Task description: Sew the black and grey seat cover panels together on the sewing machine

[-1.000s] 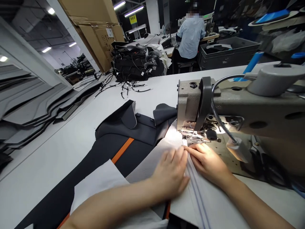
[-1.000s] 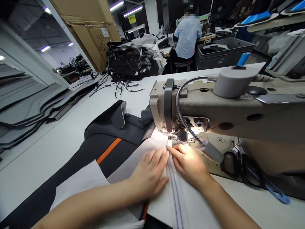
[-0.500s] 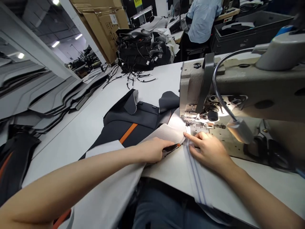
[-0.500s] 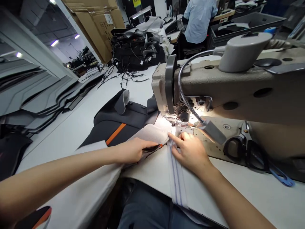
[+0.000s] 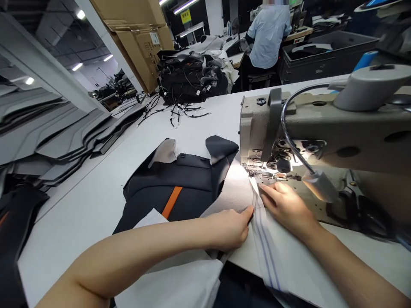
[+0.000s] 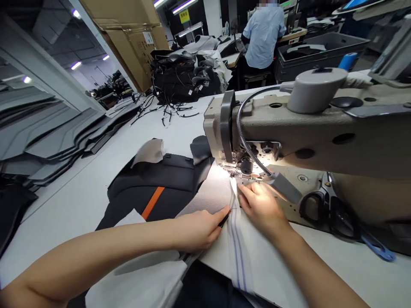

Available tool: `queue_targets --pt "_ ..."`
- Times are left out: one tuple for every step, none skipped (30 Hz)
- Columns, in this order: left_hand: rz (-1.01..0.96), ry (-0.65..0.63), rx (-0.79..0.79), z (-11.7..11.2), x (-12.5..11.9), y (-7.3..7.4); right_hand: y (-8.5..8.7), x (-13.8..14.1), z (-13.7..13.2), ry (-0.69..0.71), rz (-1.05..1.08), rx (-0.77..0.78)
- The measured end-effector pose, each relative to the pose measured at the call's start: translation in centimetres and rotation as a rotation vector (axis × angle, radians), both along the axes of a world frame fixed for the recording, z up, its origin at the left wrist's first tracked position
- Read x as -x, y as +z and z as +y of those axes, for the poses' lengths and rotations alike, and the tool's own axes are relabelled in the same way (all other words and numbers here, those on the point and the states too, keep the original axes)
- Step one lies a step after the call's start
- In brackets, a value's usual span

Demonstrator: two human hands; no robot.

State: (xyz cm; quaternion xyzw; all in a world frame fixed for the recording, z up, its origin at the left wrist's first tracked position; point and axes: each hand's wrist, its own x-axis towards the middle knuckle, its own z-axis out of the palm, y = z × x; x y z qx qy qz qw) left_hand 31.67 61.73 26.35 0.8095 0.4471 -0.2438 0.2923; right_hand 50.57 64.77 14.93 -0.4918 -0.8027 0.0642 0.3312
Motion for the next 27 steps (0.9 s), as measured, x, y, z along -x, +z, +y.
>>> queue_targets --pt "-0.003 -0.001 0.007 0.1 0.0 0.1 0.0 0.2 -0.1 0.043 -0.040 -0.030" --pt "-0.009 0.003 0.011 0.3 0.1 0.2 0.0 0.5 -0.3 0.090 -0.077 -0.050" --pt "-0.020 0.008 0.016 0.5 0.2 0.2 0.2 0.8 -0.5 0.124 -0.104 -0.067" --pt "-0.037 0.016 0.020 0.7 0.3 0.3 0.3 1.2 -0.7 0.143 -0.126 -0.084" --pt "-0.058 0.026 0.025 1.0 0.4 0.4 0.4 1.5 -0.9 0.158 -0.146 -0.102" --pt "-0.080 0.037 0.030 1.4 0.6 0.4 0.6 1.7 -1.0 0.169 -0.168 -0.121" --pt "-0.104 0.047 0.038 1.7 0.7 0.5 0.7 1.9 -1.2 0.176 -0.187 -0.141" --pt "-0.127 0.052 0.051 2.1 0.8 0.5 0.8 2.0 -1.2 0.176 -0.206 -0.159" --pt "-0.142 0.055 0.063 2.5 0.8 0.4 0.9 2.1 -1.2 0.171 -0.223 -0.176" --pt "-0.151 0.055 0.067 2.9 0.9 0.3 0.9 2.1 -1.2 0.162 -0.239 -0.190" --pt "-0.160 0.053 0.060 3.3 0.9 0.2 1.0 2.0 -1.2 0.150 -0.253 -0.195" --pt "-0.171 0.053 0.051 3.6 0.9 0.0 1.0 2.0 -1.1 0.137 -0.266 -0.190" --pt "-0.187 0.054 0.044 4.0 0.9 -0.2 1.0 1.9 -1.1 0.126 -0.279 -0.176" --pt "-0.207 0.060 0.042 4.3 0.8 -0.5 1.0 1.8 -1.0 0.119 -0.291 -0.155" --pt "-0.232 0.070 0.046 4.5 0.8 -0.8 1.0 1.7 -0.9 0.114 -0.299 -0.131" --pt "-0.255 0.081 0.054 4.8 0.7 -1.0 0.9 1.6 -0.8 0.106 -0.301 -0.107" --pt "-0.273 0.090 0.056 5.0 0.6 -1.2 0.9 1.5 -0.6 0.086 -0.293 -0.088" --pt "-0.280 0.092 0.044 5.1 0.5 -1.4 0.8 1.5 -0.5 0.055 -0.281 -0.078" --pt "-0.274 0.086 0.021 5.3 0.3 -1.5 0.8 1.4 -0.3 0.016 -0.273 -0.073" --pt "-0.260 0.071 0.002 5.3 0.2 -1.4 0.7 1.4 -0.1 -0.026 -0.271 -0.073" --pt "-0.243 0.049 -0.005 5.4 0.1 -1.3 0.6 1.4 0.1 -0.062 -0.276 -0.075" --pt "-0.225 0.022 -0.003 5.3 -0.1 -1.1 0.6 1.4 0.2 -0.085 -0.289 -0.076" --pt "-0.207 -0.005 0.007 5.3 -0.2 -0.9 0.5 1.5 0.3 -0.096 -0.299 -0.075" --pt "-0.188 -0.027 0.015 5.2 -0.3 -0.7 0.5 1.5 0.3 -0.099 -0.301 -0.071" --pt "-0.167 -0.040 0.016 5.1 -0.4 -0.5 0.5 1.6 0.2 -0.105 -0.286 -0.062" --pt "-0.144 -0.044 0.005 5.0 -0.5 -0.4 0.5 1.7 0.2 -0.112 -0.253 -0.050" --pt "-0.125 -0.041 -0.012 5.0 -0.6 -0.4 0.5 1.8 0.0 -0.117 -0.205 -0.029"
